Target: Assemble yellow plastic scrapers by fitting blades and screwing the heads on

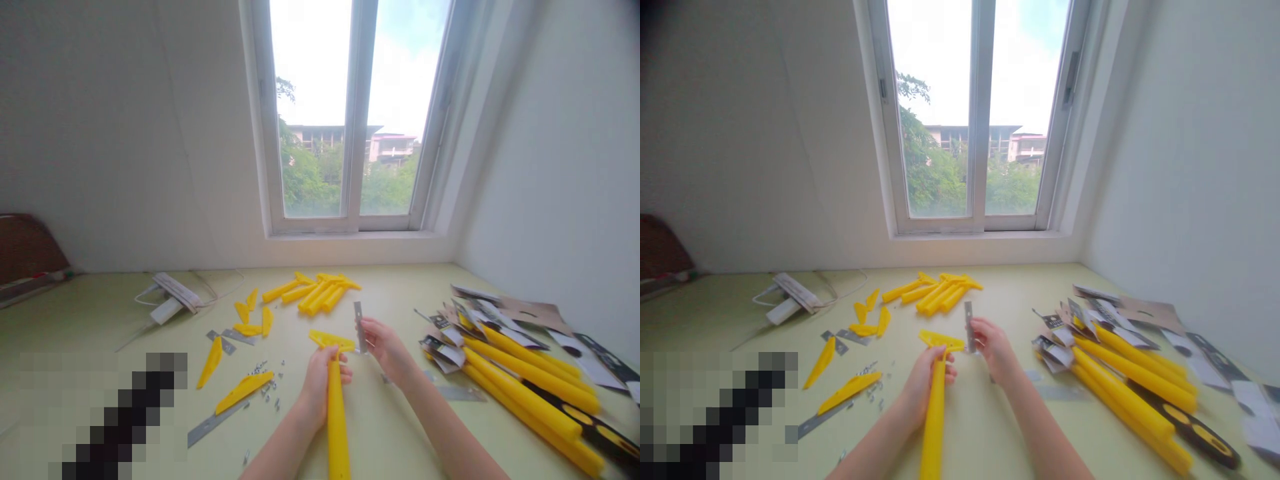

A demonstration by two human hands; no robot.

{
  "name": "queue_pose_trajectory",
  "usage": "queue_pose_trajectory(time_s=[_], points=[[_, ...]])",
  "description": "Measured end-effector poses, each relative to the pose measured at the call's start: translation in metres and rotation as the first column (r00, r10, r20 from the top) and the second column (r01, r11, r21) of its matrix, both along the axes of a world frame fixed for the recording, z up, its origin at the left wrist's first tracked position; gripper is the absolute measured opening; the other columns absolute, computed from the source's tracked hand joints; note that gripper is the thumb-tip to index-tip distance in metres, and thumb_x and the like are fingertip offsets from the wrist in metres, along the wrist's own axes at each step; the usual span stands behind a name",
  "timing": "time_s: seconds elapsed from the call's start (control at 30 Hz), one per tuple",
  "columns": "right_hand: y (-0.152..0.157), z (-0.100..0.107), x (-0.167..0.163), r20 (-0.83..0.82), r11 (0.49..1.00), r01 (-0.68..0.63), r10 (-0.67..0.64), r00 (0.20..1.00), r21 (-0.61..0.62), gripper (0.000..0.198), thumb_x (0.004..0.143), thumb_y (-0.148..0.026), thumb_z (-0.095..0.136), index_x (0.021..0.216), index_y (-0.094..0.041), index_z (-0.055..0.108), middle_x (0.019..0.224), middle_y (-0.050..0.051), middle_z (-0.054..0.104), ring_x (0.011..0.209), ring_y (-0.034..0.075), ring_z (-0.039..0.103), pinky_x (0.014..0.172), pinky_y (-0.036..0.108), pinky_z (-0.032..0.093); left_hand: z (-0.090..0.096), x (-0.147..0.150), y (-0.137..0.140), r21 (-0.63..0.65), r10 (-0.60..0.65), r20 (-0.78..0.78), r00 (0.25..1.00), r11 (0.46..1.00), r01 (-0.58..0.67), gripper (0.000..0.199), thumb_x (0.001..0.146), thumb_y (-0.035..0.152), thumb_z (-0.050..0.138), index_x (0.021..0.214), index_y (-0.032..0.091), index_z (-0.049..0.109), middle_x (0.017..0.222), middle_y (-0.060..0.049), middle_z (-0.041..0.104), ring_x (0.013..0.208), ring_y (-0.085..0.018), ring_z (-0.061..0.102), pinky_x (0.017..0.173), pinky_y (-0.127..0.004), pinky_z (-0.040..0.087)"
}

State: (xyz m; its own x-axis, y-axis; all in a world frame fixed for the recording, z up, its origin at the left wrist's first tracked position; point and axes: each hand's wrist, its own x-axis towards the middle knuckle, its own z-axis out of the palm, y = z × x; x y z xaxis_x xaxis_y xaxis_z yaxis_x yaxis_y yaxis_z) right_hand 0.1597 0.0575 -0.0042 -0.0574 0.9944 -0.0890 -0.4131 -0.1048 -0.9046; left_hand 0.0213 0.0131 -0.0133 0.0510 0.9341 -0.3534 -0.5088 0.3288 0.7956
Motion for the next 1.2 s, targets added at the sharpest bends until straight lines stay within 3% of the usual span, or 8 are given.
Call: queue_pose_trajectory(time_s=[0.13, 0.3, 0.5, 0.73, 0.93, 1.2], points=[[0.0, 0.001, 0.002, 0.032, 0.999, 0.021, -0.022, 0.999, 0.029, 0.025, 0.057, -0.029, 0.071, 0.077, -0.015, 0.069, 0.071, 0.005, 0.068, 0.065, 0.014, 0.057, 0.059, 0.024, 0.041, -0.001, 0.003, -0.002, 0.028, -0.012, -0.039, 0.999, 1.0, 0.013, 0.021, 0.073, 0.031, 0.05, 0.078, 0.011, 0.052, 0.066, -0.004, 0.058, 0.054, -0.012, 0.056, 0.058, -0.025, 0.045], [-0.003, 0.003, 0.0, 0.193, 0.995, 0.025, -0.043, 0.98, 0.099, 0.029, 0.057, -0.033, 0.072, 0.079, -0.015, 0.068, 0.068, 0.005, 0.069, 0.062, 0.016, 0.058, 0.055, 0.024, 0.039, -0.011, 0.004, -0.001, 0.084, -0.068, -0.013, 0.998, 0.994, 0.068, 0.028, 0.075, 0.035, 0.05, 0.082, 0.009, 0.056, 0.072, -0.007, 0.06, 0.062, -0.014, 0.057, 0.065, -0.027, 0.046], [-0.008, 0.003, -0.007, 0.332, 0.982, -0.031, -0.034, 0.943, 0.189, 0.026, 0.058, -0.035, 0.07, 0.075, -0.016, 0.068, 0.069, 0.003, 0.069, 0.064, 0.017, 0.06, 0.057, 0.025, 0.042, -0.011, 0.004, -0.004, 0.278, -0.123, -0.016, 0.992, 0.953, 0.122, 0.031, 0.074, 0.032, 0.056, 0.096, 0.012, 0.054, 0.087, -0.008, 0.06, 0.069, -0.015, 0.059, 0.07, -0.03, 0.046], [-0.012, 0.006, -0.012, 0.456, 0.939, -0.128, -0.035, 0.889, 0.32, 0.016, 0.063, -0.029, 0.066, 0.073, -0.017, 0.068, 0.069, 0.002, 0.068, 0.064, 0.015, 0.059, 0.06, 0.024, 0.044, -0.005, 0.004, -0.009, 0.264, -0.119, -0.063, 0.991, 0.955, 0.131, 0.038, 0.073, 0.037, 0.056, 0.103, 0.013, 0.052, 0.089, -0.01, 0.062, 0.066, -0.017, 0.061, 0.066, -0.031, 0.047], [-0.016, 0.006, -0.015, 0.568, 0.925, -0.114, -0.123, 0.814, 0.363, 0.011, 0.065, -0.024, 0.063, 0.072, -0.016, 0.067, 0.059, -0.001, 0.06, 0.049, 0.009, 0.049, 0.047, 0.02, 0.037, -0.009, 0.005, -0.006, 0.233, -0.058, -0.043, 0.997, 0.97, 0.066, 0.037, 0.073, 0.042, 0.054, 0.095, 0.013, 0.056, 0.08, -0.007, 0.063, 0.064, -0.017, 0.061, 0.063, -0.029, 0.047], [-0.018, 0.009, -0.016, 0.617, 0.891, -0.113, -0.208, 0.759, 0.439, 0.01, 0.068, -0.023, 0.059, 0.072, -0.017, 0.066, 0.06, -0.001, 0.059, 0.055, 0.011, 0.05, 0.051, 0.021, 0.039, -0.008, 0.003, -0.006, 0.278, -0.026, -0.029, 0.999, 0.96, 0.033, 0.031, 0.074, 0.039, 0.054, 0.091, 0.013, 0.059, 0.08, -0.005, 0.063, 0.069, -0.016, 0.059, 0.067, -0.03, 0.047]])
